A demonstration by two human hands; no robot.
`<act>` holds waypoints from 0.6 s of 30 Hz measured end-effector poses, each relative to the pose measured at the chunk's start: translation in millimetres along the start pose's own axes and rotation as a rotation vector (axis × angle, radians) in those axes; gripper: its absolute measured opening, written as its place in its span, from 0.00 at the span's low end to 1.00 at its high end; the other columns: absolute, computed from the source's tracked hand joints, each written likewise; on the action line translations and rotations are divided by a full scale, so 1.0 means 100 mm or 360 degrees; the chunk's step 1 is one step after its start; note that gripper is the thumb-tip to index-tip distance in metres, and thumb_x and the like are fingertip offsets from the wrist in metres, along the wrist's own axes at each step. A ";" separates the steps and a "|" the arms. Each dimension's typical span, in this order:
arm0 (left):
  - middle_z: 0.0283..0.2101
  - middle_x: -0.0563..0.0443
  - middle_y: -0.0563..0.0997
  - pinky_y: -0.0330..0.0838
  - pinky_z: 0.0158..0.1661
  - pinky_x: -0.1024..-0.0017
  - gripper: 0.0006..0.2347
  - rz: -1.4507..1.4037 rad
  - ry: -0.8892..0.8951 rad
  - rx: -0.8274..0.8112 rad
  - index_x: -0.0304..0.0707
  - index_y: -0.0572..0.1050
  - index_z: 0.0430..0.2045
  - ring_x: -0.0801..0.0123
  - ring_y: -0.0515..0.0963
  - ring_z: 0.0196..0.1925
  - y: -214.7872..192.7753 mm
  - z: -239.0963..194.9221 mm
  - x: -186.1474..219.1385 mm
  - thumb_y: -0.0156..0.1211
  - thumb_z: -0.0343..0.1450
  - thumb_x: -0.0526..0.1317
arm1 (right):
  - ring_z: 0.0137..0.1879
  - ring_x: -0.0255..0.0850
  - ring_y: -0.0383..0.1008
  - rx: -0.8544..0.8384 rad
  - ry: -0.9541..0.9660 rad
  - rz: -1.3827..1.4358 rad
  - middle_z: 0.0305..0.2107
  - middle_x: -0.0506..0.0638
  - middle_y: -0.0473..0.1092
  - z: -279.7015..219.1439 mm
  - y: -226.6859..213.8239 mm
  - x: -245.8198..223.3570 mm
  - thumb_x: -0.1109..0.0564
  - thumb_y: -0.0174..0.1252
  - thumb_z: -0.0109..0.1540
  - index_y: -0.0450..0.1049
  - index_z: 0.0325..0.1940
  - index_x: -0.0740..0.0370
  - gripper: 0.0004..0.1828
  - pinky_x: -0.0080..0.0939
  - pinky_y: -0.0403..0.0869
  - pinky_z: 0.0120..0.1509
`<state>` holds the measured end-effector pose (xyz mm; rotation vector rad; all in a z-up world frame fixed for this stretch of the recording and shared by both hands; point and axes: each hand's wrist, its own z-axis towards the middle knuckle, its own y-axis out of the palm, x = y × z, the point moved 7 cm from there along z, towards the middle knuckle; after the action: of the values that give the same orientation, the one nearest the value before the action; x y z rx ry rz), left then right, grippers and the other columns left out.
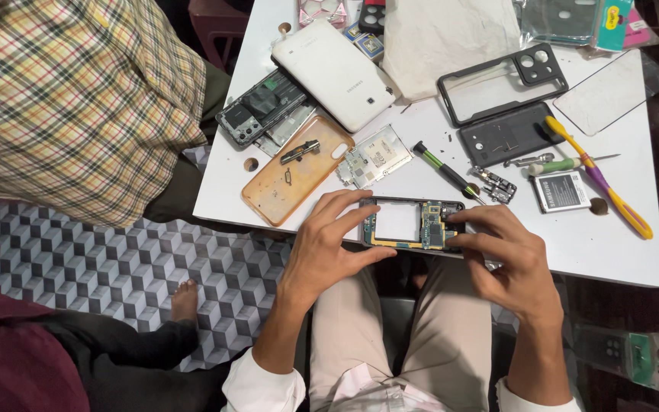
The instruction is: The person disassembles a mobile phone, removes the battery and motherboard, and uses a yellow plastic tool to scrape and clean the motherboard. The person then places the cleaned motherboard back into the phone frame.
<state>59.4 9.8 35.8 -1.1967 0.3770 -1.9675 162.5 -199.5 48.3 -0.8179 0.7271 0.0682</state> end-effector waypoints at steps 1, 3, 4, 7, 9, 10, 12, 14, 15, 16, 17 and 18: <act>0.55 0.45 0.80 0.74 0.57 0.59 0.24 0.0013 0.0001 0.0006 0.34 0.81 0.43 0.53 0.78 0.59 0.00 0.00 0.01 0.79 0.58 0.48 | 0.49 0.46 0.78 -0.0014 -0.0031 -0.0007 0.44 0.53 0.78 0.00 0.00 -0.01 0.69 0.55 0.45 0.82 0.36 0.63 0.18 0.40 0.79 0.46; 0.55 0.46 0.80 0.74 0.57 0.59 0.23 0.0038 -0.0001 0.0018 0.35 0.82 0.41 0.54 0.78 0.58 0.00 0.01 0.02 0.80 0.58 0.49 | 0.53 0.47 0.78 -0.0044 -0.0091 -0.0021 0.41 0.51 0.79 0.00 0.00 -0.04 0.68 0.55 0.46 0.82 0.35 0.62 0.16 0.40 0.79 0.49; 0.55 0.46 0.80 0.74 0.56 0.59 0.22 0.0037 -0.0005 0.0020 0.35 0.82 0.41 0.54 0.78 0.58 0.00 0.01 0.02 0.79 0.58 0.48 | 0.53 0.48 0.78 -0.0039 -0.0106 -0.0045 0.41 0.51 0.79 0.00 0.00 -0.05 0.68 0.56 0.46 0.82 0.35 0.62 0.16 0.41 0.78 0.51; 0.55 0.46 0.80 0.75 0.56 0.59 0.22 0.0030 -0.0011 0.0029 0.35 0.82 0.41 0.54 0.78 0.58 0.00 0.01 0.02 0.79 0.58 0.48 | 0.52 0.48 0.77 -0.0024 -0.0141 -0.0115 0.41 0.51 0.78 -0.01 0.01 -0.10 0.65 0.61 0.47 0.81 0.35 0.60 0.13 0.44 0.77 0.54; 0.55 0.45 0.80 0.75 0.57 0.59 0.23 0.0030 -0.0009 0.0040 0.35 0.82 0.41 0.54 0.78 0.58 0.00 0.01 0.02 0.79 0.58 0.48 | 0.51 0.48 0.77 -0.0013 -0.0158 -0.0147 0.40 0.50 0.78 0.00 0.04 -0.14 0.63 0.66 0.50 0.81 0.36 0.59 0.11 0.44 0.77 0.54; 0.55 0.45 0.80 0.74 0.57 0.59 0.23 0.0025 -0.0017 0.0047 0.34 0.81 0.41 0.53 0.78 0.58 0.00 0.01 0.02 0.80 0.58 0.48 | 0.50 0.49 0.77 -0.0015 -0.0166 -0.0239 0.39 0.51 0.78 0.01 0.06 -0.16 0.60 0.68 0.50 0.81 0.40 0.60 0.14 0.45 0.77 0.52; 0.54 0.43 0.80 0.74 0.57 0.58 0.24 0.0019 -0.0031 0.0060 0.31 0.81 0.41 0.52 0.78 0.58 0.01 0.01 0.00 0.80 0.57 0.47 | 0.48 0.50 0.76 -0.0017 -0.0181 -0.0422 0.37 0.52 0.76 0.01 0.12 -0.20 0.56 0.72 0.51 0.82 0.48 0.62 0.22 0.46 0.76 0.50; 0.55 0.41 0.80 0.75 0.58 0.58 0.22 0.0094 0.0100 0.0181 0.31 0.81 0.39 0.50 0.77 0.60 -0.02 0.00 0.04 0.81 0.57 0.46 | 0.50 0.51 0.75 0.0029 -0.0264 -0.0547 0.40 0.52 0.77 0.00 0.15 -0.26 0.56 0.72 0.52 0.81 0.48 0.60 0.20 0.48 0.76 0.54; 0.55 0.40 0.80 0.75 0.59 0.57 0.21 0.0128 0.0162 0.0241 0.31 0.80 0.38 0.49 0.77 0.61 -0.02 -0.02 0.05 0.81 0.58 0.45 | 0.51 0.51 0.74 0.0047 -0.0303 -0.0611 0.42 0.52 0.77 -0.02 0.17 -0.29 0.56 0.71 0.52 0.81 0.47 0.59 0.19 0.50 0.76 0.56; 0.54 0.39 0.80 0.76 0.58 0.58 0.21 0.0154 0.0242 0.0262 0.31 0.80 0.37 0.48 0.78 0.60 -0.01 -0.05 0.06 0.81 0.58 0.45 | 0.51 0.50 0.74 0.0064 -0.0316 -0.0688 0.42 0.51 0.77 -0.04 0.19 -0.30 0.55 0.72 0.52 0.81 0.47 0.58 0.19 0.54 0.74 0.60; 0.54 0.37 0.80 0.76 0.57 0.58 0.20 0.0179 0.0321 0.0282 0.30 0.81 0.37 0.48 0.78 0.59 0.00 -0.08 0.07 0.80 0.58 0.45 | 0.51 0.49 0.74 0.0078 -0.0328 -0.0766 0.42 0.49 0.77 -0.07 0.20 -0.32 0.55 0.72 0.52 0.82 0.47 0.57 0.19 0.59 0.72 0.64; 0.53 0.35 0.80 0.77 0.56 0.59 0.20 0.0204 0.0399 0.0302 0.30 0.81 0.36 0.47 0.79 0.59 0.01 -0.11 0.07 0.80 0.59 0.44 | 0.51 0.47 0.74 0.0091 -0.0340 -0.0843 0.42 0.48 0.77 -0.10 0.22 -0.33 0.55 0.72 0.52 0.82 0.47 0.56 0.18 0.63 0.70 0.68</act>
<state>48.7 2.7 33.5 -0.7903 0.3744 -1.9961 125.3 -184.2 50.1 -0.9094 0.2941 -0.3353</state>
